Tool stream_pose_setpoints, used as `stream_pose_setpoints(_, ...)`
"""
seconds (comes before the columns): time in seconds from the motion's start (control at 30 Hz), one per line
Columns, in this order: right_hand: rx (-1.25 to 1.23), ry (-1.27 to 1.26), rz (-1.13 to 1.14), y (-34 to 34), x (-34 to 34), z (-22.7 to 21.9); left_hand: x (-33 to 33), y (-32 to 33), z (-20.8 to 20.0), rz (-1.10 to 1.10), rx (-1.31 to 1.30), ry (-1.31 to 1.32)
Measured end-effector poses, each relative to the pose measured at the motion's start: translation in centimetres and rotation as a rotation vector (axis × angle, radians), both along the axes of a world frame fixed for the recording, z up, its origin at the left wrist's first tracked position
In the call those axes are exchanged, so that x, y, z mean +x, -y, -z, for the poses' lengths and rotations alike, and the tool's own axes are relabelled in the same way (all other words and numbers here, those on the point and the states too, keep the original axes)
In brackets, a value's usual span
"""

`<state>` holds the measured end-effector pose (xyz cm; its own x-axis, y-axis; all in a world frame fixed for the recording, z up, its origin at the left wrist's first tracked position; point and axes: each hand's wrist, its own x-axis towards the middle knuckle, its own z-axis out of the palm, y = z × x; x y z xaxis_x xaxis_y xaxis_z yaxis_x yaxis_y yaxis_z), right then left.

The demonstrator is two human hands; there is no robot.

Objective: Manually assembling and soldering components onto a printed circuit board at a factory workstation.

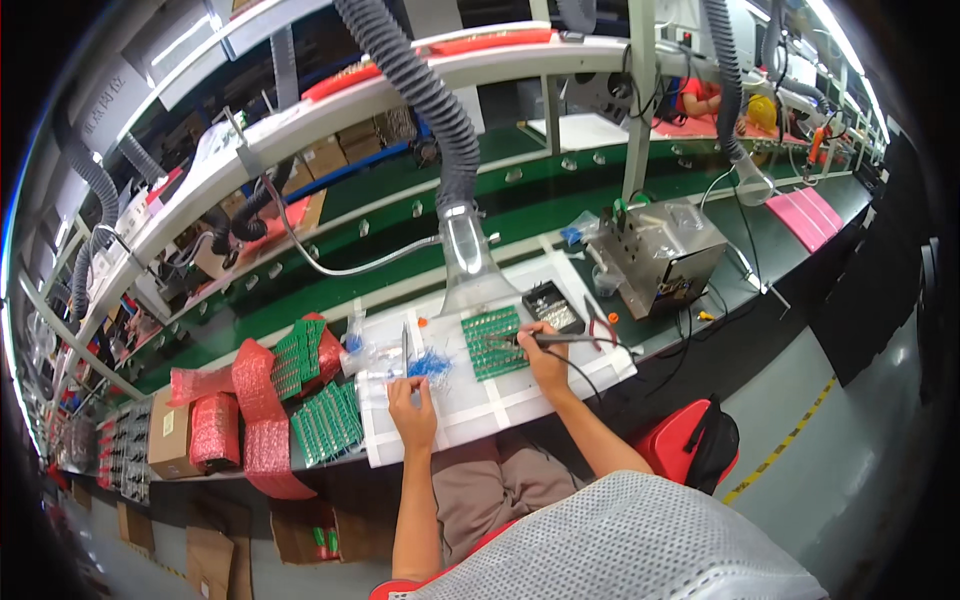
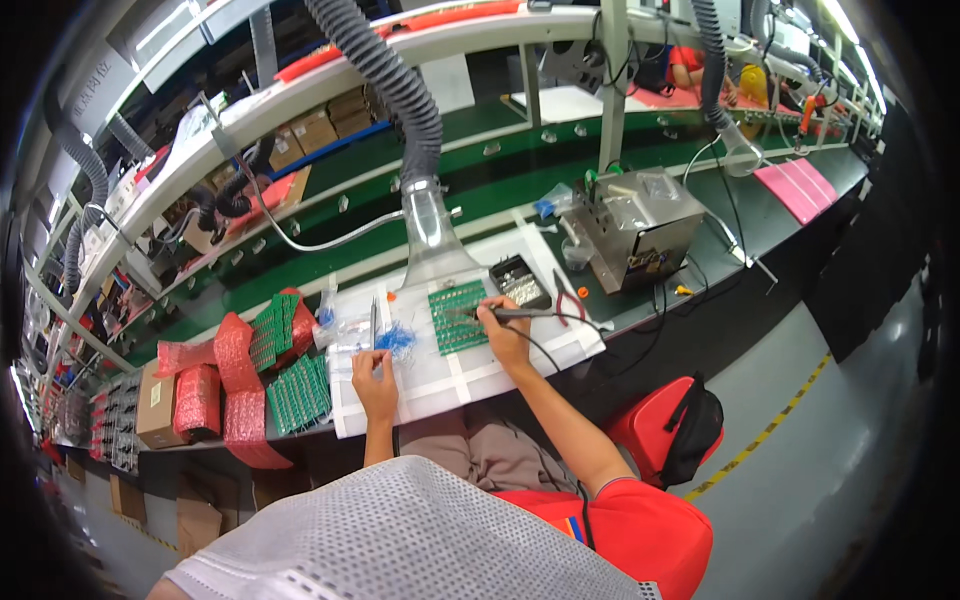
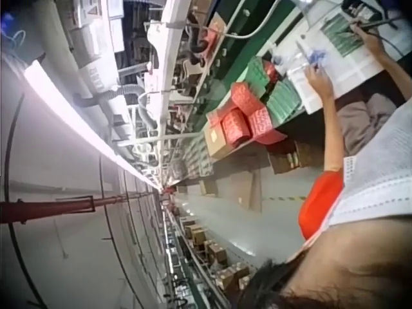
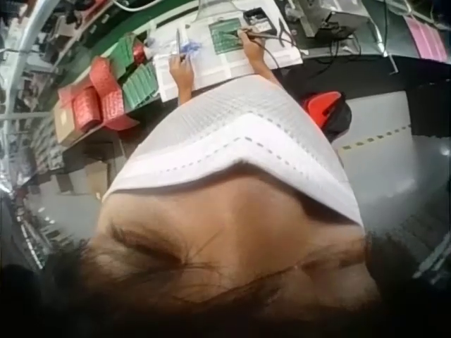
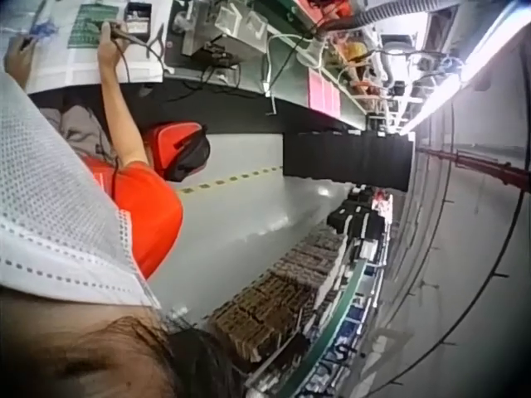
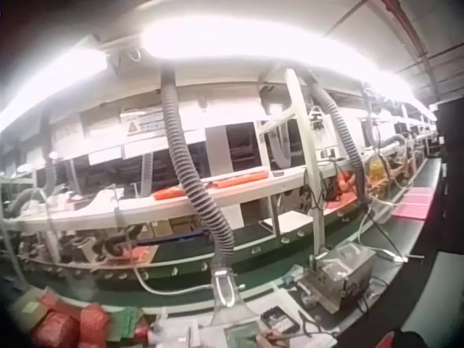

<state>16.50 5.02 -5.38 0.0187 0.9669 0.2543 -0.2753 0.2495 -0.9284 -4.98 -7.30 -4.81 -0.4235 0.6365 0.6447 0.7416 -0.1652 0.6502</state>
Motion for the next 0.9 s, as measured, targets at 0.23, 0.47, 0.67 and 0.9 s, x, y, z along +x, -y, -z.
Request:
stream_pose_setpoints(0.23, -0.100, 0.018, -0.051, -0.9, -0.4, 0.2, -0.7, -1.1, 0.5, 0.017, -0.054, 0.004)
stream_pose_setpoints(0.47, -0.082, 0.045, -0.024, -0.4, -0.8, -1.0, -0.3, -3.2, -1.9, 0.131, -0.150, -0.025)
stream_pose_setpoints(0.67, -0.048, 0.069, 0.025, 0.0, -0.6, -0.5, 0.4, -5.8, -2.1, 0.290, -0.233, -0.089)
stream_pose_setpoints(0.9, 0.035, 0.112, 0.020, -0.1, 0.5, -0.3, 1.3, -7.8, -5.0, 0.447, -0.402, -0.064)
